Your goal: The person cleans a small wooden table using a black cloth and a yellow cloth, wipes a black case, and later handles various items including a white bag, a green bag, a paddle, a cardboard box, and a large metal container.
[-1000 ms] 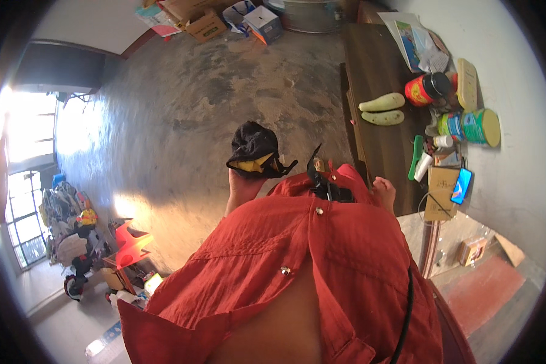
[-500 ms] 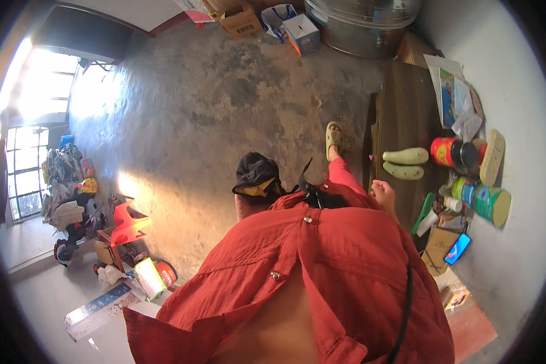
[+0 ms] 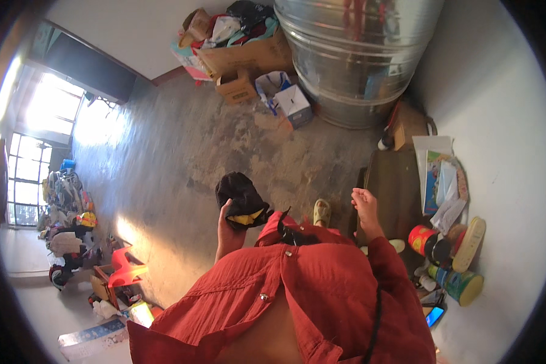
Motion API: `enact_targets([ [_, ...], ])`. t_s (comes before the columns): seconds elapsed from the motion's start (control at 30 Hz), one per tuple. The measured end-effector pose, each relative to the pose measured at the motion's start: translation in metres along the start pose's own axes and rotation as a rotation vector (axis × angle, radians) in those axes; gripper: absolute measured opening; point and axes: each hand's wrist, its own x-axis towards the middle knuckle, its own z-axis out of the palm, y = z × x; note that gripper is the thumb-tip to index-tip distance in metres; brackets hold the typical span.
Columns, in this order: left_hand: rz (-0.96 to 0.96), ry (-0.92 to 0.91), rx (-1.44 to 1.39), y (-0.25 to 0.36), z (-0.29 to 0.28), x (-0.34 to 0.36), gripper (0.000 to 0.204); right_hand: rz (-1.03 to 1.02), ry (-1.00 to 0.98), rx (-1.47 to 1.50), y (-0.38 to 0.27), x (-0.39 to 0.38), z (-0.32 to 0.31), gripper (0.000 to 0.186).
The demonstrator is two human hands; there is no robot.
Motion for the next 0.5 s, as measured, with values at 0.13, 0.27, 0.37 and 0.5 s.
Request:
enact_targets([
  [0.13, -0.029, -0.021, 0.107, 0.018, 0.078, 0.033, 0.033, -0.007, -0.121, 0.084, -0.082, 0.023, 0.030, 0.034],
  [0.27, -0.022, -0.195, 0.442, 0.022, 0.127, 0.100, 0.034, 0.019, -0.399, 0.295, -0.149, 0.034, 0.083, 0.057],
  [0.37, -0.027, -0.456, 0.723, 0.011, 0.180, 0.146, 0.040, 0.003, -0.523, 0.634, -0.175, 0.041, 0.122, 0.071],
  [0.5, 0.559, -0.965, 1.260, 0.001, 0.214, 0.207, 0.049, 0.075, -0.576, 0.899, -0.186, 0.071, 0.146, 0.075],
])
